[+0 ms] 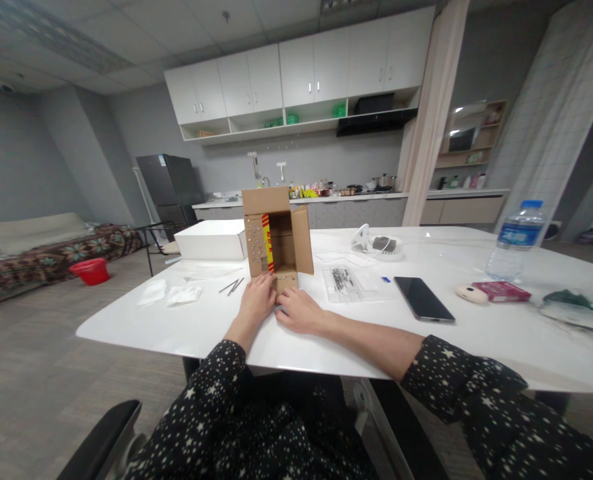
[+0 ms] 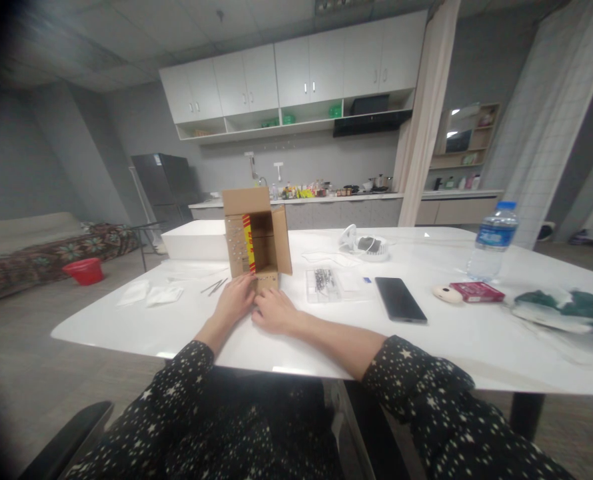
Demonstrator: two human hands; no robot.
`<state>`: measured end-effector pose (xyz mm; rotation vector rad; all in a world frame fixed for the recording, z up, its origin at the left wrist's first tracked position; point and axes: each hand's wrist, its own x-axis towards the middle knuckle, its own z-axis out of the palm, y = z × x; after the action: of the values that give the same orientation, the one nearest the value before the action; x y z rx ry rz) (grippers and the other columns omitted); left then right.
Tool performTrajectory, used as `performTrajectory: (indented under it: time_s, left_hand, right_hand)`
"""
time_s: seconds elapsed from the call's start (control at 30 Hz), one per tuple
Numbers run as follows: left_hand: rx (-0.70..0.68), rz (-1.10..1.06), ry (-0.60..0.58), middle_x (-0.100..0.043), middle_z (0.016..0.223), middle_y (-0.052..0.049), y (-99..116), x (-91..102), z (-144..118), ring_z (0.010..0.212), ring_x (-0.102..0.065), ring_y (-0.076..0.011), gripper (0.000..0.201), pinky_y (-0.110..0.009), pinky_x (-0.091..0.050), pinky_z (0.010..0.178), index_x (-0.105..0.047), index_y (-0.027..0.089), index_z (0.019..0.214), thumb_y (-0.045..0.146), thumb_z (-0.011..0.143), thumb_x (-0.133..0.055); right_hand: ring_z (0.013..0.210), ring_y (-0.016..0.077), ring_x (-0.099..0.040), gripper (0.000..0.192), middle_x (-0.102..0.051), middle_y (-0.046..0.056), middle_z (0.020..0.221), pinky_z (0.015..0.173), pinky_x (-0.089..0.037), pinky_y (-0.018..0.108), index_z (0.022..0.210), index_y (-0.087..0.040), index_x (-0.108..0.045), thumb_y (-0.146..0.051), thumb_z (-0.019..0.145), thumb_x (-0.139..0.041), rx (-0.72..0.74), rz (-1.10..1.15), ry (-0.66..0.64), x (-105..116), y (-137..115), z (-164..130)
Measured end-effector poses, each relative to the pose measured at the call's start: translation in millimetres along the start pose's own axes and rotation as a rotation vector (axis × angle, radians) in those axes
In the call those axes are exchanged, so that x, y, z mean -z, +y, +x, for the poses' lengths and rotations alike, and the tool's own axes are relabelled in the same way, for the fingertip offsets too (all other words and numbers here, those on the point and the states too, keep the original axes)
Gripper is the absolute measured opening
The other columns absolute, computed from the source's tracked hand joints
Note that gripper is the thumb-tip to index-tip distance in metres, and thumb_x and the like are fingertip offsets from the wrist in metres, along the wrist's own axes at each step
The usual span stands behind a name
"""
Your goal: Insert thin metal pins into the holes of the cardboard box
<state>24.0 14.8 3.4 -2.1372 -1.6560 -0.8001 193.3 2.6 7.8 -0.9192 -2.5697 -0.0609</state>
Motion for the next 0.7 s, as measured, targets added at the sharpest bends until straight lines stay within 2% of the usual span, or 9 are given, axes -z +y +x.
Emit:
performTrajectory:
  time_s: [0.37, 0.7]
  left_hand:
    - [-0.069, 0.032, 0.036, -0.070, 0.111, -0.010, 3.0, 1.7, 1.4, 0.108, -0.062, -0.0260, 0.029, -0.041, -0.047, 0.097, -0.066, 0.018, 0.109, 0.013, 0.087, -0.048]
    - [-0.036, 0.136, -0.005, -0.064, 0.117, -0.011, 6.7, 3.1, 3.0, 0.108, -0.058, -0.0266, 0.029, -0.041, -0.044, 0.093, -0.061, 0.020, 0.114, 0.015, 0.090, -0.046]
  right_hand:
    - [0.096, 0.0227, -0.054, 0.027, -0.062, 0.011, 0.102, 0.083, -0.041, 0.035, 0.103, -0.014, -0.067, -0.032, 0.091, -0.050, -0.012, 0.010, 0.003, 1.5, -1.3, -0.3]
    - [0.099, 0.0232, -0.054, 0.028, -0.063, 0.011, 0.105, 0.085, -0.040, 0.036, 0.107, -0.015, -0.067, -0.031, 0.092, -0.050, -0.009, 0.034, -0.005, 4.3, -2.3, -1.2]
